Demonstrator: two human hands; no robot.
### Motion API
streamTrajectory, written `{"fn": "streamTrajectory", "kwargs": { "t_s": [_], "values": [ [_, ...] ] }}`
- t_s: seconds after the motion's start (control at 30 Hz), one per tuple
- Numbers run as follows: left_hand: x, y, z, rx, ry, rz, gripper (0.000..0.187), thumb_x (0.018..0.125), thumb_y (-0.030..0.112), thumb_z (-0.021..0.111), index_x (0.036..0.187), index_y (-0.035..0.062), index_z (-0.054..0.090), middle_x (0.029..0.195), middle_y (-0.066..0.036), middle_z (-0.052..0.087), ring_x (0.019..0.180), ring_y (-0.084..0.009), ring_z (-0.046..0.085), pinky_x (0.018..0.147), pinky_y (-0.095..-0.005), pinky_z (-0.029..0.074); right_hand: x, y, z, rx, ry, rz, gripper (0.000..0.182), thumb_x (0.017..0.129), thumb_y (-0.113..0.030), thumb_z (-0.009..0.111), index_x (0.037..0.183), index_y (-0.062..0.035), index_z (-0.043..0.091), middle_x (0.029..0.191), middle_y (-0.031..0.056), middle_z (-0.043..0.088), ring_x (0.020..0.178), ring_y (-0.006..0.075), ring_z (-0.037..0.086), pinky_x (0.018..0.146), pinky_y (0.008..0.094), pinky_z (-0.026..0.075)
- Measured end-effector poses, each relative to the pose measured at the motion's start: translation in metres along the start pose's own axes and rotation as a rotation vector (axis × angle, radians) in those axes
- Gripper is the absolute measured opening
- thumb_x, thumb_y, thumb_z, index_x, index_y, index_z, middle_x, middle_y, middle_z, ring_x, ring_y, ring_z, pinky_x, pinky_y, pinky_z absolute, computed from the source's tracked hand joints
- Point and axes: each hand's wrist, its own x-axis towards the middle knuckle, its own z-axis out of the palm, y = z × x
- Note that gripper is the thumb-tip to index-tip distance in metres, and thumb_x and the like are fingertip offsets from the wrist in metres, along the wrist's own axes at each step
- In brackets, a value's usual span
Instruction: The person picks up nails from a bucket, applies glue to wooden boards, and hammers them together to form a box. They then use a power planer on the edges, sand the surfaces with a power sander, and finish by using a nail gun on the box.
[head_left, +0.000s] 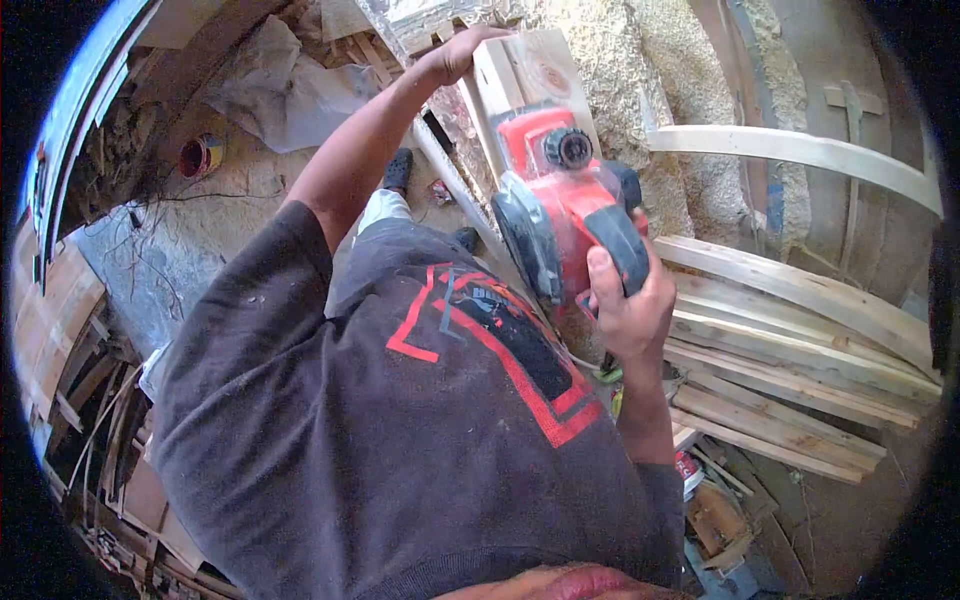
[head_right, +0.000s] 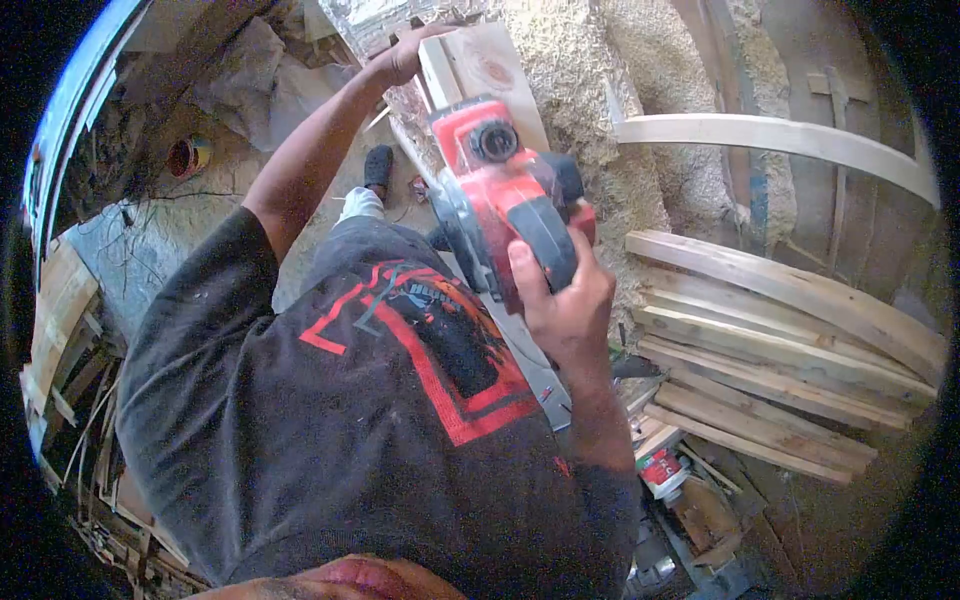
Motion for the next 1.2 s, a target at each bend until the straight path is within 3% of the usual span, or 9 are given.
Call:
{"fn": "streamTrajectory", "kwargs": {
  "t_s": [0.13,0.23,0.33,0.43,0.7,0.83,1.07,1.1,1.2],
  "values": [
    [0.021,-0.031,-0.025,0.257,-0.225,0.302,0.052,0.097,0.038,0.064,0.135,0.0041,0.063,0.123,-0.008,0.069,0.112,-0.0160,0.066,0.099,-0.0333,0.052,0.067,-0.041,0.028,0.041,0.038,-0.096,0.043,0.092,-0.037,0.072,0.106,0.0024,0.067,0.083,0.0212,0.072,0.077,0.0338,0.073,0.071,0.0424,0.055],
    [0.026,-0.023,-0.025,0.267,-0.192,0.298,0.050,0.097,0.035,0.063,0.135,0.0033,0.063,0.123,-0.008,0.069,0.112,-0.0165,0.066,0.099,-0.0335,0.052,0.122,-0.082,0.046,0.024,0.069,-0.170,0.048,0.091,-0.042,0.073,0.107,0.0033,0.068,0.087,0.0231,0.072,0.081,0.0352,0.074,0.073,0.0426,0.056],
    [0.019,-0.025,-0.023,0.242,-0.163,0.276,0.047,0.096,0.032,0.063,0.134,0.0026,0.063,0.123,-0.008,0.069,0.112,-0.0171,0.065,0.099,-0.0338,0.052,0.173,-0.100,0.064,-0.048,0.086,-0.245,0.052,0.091,-0.052,0.070,0.077,-0.0025,0.065,0.058,0.0029,0.059,0.048,0.0119,0.057,0.051,0.0346,0.050],
    [0.018,-0.022,-0.020,0.203,-0.166,0.257,0.045,0.096,0.028,0.063,0.133,0.0018,0.064,0.123,-0.009,0.069,0.112,-0.0176,0.065,0.099,-0.0340,0.052,0.171,-0.113,0.061,0.066,0.146,-0.413,0.048,0.095,-0.044,0.067,0.104,0.0033,0.068,0.090,0.0269,0.072,0.089,0.0381,0.073,0.072,0.0432,0.055],
    [0.012,-0.020,-0.017,0.038,-0.123,0.181,0.040,0.095,0.019,0.062,0.131,-0.0002,0.064,0.123,-0.010,0.069,0.112,-0.0191,0.065,0.099,-0.0347,0.052,-0.017,0.018,-0.008,0.027,0.008,-0.037,0.043,0.092,-0.035,0.073,0.110,0.0034,0.067,0.084,0.0180,0.072,0.079,0.0255,0.073,0.074,0.0388,0.056],
    [0.018,-0.028,-0.020,-0.060,-0.002,-0.014,0.038,0.098,0.022,0.057,0.130,0.0007,0.064,0.118,-0.006,0.070,0.103,-0.0168,0.068,0.094,-0.0335,0.055,-0.077,0.062,-0.028,0.008,-0.035,0.035,0.042,0.092,-0.033,0.073,0.111,0.0045,0.066,0.084,0.0151,0.072,0.077,0.0232,0.072,0.072,0.0375,0.056],
    [0.012,-0.027,-0.017,-0.123,-0.022,-0.003,0.039,0.100,0.020,0.055,0.133,0.0018,0.061,0.120,-0.007,0.069,0.104,-0.0187,0.068,0.093,-0.0330,0.056,-0.030,0.025,-0.001,0.052,0.013,0.016,0.039,0.092,-0.030,0.074,0.108,0.0034,0.065,0.084,0.0154,0.072,0.076,0.0250,0.072,0.071,0.0384,0.056],
    [0.033,-0.056,-0.032,-0.056,-0.073,-0.056,0.051,0.094,0.035,0.069,0.135,0.0050,0.064,0.128,-0.008,0.068,0.116,-0.0176,0.064,0.101,-0.0335,0.052,-0.013,0.011,0.003,0.047,0.017,0.016,0.038,0.092,-0.031,0.074,0.107,0.0027,0.066,0.083,0.0170,0.071,0.076,0.0280,0.072,0.071,0.0397,0.055],
    [0.028,-0.051,-0.023,-0.015,-0.083,0.052,0.048,0.095,0.033,0.068,0.133,0.0045,0.064,0.126,-0.009,0.068,0.117,-0.0181,0.063,0.101,-0.0338,0.052,0.043,-0.023,0.024,0.077,0.059,-0.065,0.040,0.091,-0.036,0.074,0.104,0.0016,0.067,0.083,0.0214,0.070,0.078,0.0360,0.072,0.071,0.0432,0.055]
  ]
}}
